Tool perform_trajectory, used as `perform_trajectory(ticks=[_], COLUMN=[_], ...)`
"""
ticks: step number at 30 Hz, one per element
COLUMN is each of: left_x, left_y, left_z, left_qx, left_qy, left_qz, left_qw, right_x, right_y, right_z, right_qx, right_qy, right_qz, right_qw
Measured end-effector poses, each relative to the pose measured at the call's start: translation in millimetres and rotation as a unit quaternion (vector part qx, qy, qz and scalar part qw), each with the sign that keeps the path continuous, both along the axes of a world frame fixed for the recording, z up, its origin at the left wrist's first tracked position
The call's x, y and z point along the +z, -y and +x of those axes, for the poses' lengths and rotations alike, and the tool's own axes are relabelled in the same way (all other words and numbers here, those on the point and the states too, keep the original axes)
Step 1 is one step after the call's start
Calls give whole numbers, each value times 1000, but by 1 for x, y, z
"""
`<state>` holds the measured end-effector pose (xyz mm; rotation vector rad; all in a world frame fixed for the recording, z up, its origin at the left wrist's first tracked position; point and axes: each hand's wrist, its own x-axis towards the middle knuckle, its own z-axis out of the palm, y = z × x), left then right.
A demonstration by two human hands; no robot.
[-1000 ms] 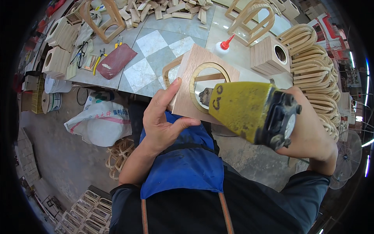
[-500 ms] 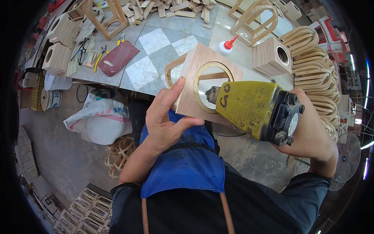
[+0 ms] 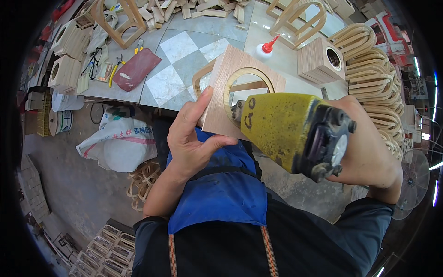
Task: Assembling small wooden frame structures using wood glue and a pneumatic nail gun on a factory workbench.
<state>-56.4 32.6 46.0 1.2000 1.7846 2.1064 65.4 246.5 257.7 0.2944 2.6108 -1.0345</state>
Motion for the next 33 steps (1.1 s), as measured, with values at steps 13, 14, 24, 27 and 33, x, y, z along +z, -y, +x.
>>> perform_trajectory(ticks=[13, 14, 24, 27, 33], left_x=[1, 1, 1, 2, 3], left_y=[0, -2, -4, -4, -6], left_z=[0, -1, -3, -3, -5], left_qx=[3, -1, -16, -16, -16], left_qy=[20, 18, 13, 16, 7], left_qz=[-13, 0, 20, 18, 30], left_qw=[1000, 1000, 1000, 1000, 999], right_x=[-7, -13, -16, -9, -13], right_y=[-22, -30, -55, -58, -46], right_z=[40, 60, 75, 73, 57], right_qx=[-91, -219, 10, 273, 225], right_qy=[-45, -12, 140, 138, 54], right_qz=[-141, -291, -181, 269, 207], right_qw=[985, 931, 973, 913, 951])
